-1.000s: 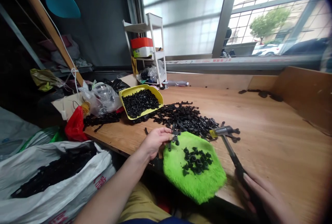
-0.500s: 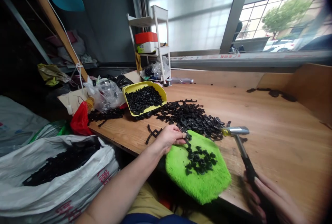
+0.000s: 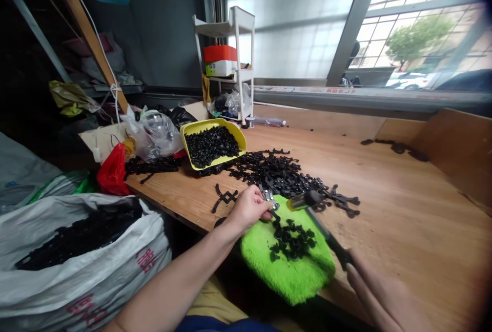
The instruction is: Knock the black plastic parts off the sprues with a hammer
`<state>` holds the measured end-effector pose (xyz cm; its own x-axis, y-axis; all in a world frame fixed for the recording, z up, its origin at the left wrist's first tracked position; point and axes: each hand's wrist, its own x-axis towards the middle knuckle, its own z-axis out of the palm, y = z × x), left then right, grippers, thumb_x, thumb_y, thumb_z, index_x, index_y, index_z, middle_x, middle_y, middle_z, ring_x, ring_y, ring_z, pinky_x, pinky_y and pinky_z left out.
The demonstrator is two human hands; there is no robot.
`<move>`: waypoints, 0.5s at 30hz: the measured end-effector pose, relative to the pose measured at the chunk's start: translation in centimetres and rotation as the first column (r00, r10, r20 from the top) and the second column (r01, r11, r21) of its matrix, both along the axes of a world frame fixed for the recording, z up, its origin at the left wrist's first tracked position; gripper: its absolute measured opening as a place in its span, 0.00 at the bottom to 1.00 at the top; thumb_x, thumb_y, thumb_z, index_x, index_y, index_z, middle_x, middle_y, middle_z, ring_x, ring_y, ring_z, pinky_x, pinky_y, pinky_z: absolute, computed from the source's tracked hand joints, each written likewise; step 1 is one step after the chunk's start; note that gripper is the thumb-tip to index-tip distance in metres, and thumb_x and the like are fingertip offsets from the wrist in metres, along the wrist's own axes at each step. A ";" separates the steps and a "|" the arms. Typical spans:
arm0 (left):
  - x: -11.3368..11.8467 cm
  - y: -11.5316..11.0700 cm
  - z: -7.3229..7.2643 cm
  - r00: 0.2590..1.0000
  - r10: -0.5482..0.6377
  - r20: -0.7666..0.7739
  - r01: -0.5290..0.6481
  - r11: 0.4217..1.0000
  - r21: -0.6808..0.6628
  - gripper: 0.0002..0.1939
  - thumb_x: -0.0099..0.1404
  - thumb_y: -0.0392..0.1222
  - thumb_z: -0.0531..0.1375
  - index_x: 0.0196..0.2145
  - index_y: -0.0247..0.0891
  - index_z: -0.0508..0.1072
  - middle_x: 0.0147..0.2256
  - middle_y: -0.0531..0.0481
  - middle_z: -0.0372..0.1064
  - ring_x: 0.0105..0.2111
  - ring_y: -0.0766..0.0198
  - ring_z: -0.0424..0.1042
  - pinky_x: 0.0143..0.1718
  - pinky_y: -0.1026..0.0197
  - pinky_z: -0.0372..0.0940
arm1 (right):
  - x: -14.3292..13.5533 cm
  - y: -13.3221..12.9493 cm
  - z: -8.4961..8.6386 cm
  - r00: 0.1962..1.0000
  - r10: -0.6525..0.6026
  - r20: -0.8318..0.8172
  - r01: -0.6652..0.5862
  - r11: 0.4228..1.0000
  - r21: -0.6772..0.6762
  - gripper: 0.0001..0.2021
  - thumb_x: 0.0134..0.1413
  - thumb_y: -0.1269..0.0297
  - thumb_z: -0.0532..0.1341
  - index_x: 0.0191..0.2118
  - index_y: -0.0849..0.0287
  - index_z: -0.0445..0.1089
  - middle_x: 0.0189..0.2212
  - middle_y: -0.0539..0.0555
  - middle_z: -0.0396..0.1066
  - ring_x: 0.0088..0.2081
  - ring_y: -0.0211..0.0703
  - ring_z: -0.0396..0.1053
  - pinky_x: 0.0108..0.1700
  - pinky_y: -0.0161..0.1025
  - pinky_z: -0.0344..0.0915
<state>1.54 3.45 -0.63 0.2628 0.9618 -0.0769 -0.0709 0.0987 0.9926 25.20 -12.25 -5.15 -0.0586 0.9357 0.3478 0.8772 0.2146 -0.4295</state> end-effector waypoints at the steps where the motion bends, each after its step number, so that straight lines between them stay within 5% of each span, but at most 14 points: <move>1: 0.0 0.0 0.0 1.000 0.002 0.005 -0.002 1.000 0.000 0.19 0.46 0.40 0.66 0.26 0.35 0.57 0.16 0.58 0.63 0.15 0.69 0.67 0.17 0.69 0.63 | -0.6 0.4 0.6 1.000 -0.015 0.002 0.015 1.000 -0.004 0.18 0.60 0.54 0.48 0.52 0.53 0.60 0.45 0.55 0.66 0.45 0.52 0.64 0.42 0.44 0.65; 6: -0.1 0.0 -0.1 1.000 -0.001 -0.012 0.001 1.000 -0.006 0.17 0.48 0.38 0.65 0.26 0.35 0.57 0.16 0.57 0.63 0.15 0.68 0.67 0.16 0.69 0.61 | -3.1 1.5 3.1 0.993 -0.115 0.002 0.115 0.990 0.086 0.23 0.54 0.45 0.49 0.45 0.56 0.66 0.31 0.56 0.71 0.34 0.55 0.69 0.30 0.41 0.68; 11: -0.1 0.0 -0.5 0.999 0.025 -0.027 -0.024 0.998 0.050 0.15 0.49 0.37 0.63 0.27 0.35 0.57 0.17 0.57 0.64 0.15 0.69 0.67 0.16 0.70 0.61 | -1.1 1.3 3.6 0.989 -0.143 0.045 0.138 0.985 0.100 0.23 0.55 0.44 0.47 0.44 0.55 0.66 0.27 0.56 0.70 0.28 0.54 0.69 0.24 0.40 0.66; 15: -0.2 0.2 -0.8 0.997 0.016 -0.074 -0.010 0.997 0.077 0.13 0.50 0.35 0.62 0.27 0.35 0.58 0.17 0.57 0.64 0.16 0.68 0.68 0.16 0.70 0.61 | -0.5 1.2 3.4 0.988 -0.021 0.156 0.018 1.000 0.025 0.19 0.59 0.50 0.44 0.45 0.55 0.63 0.23 0.53 0.70 0.24 0.50 0.69 0.19 0.36 0.64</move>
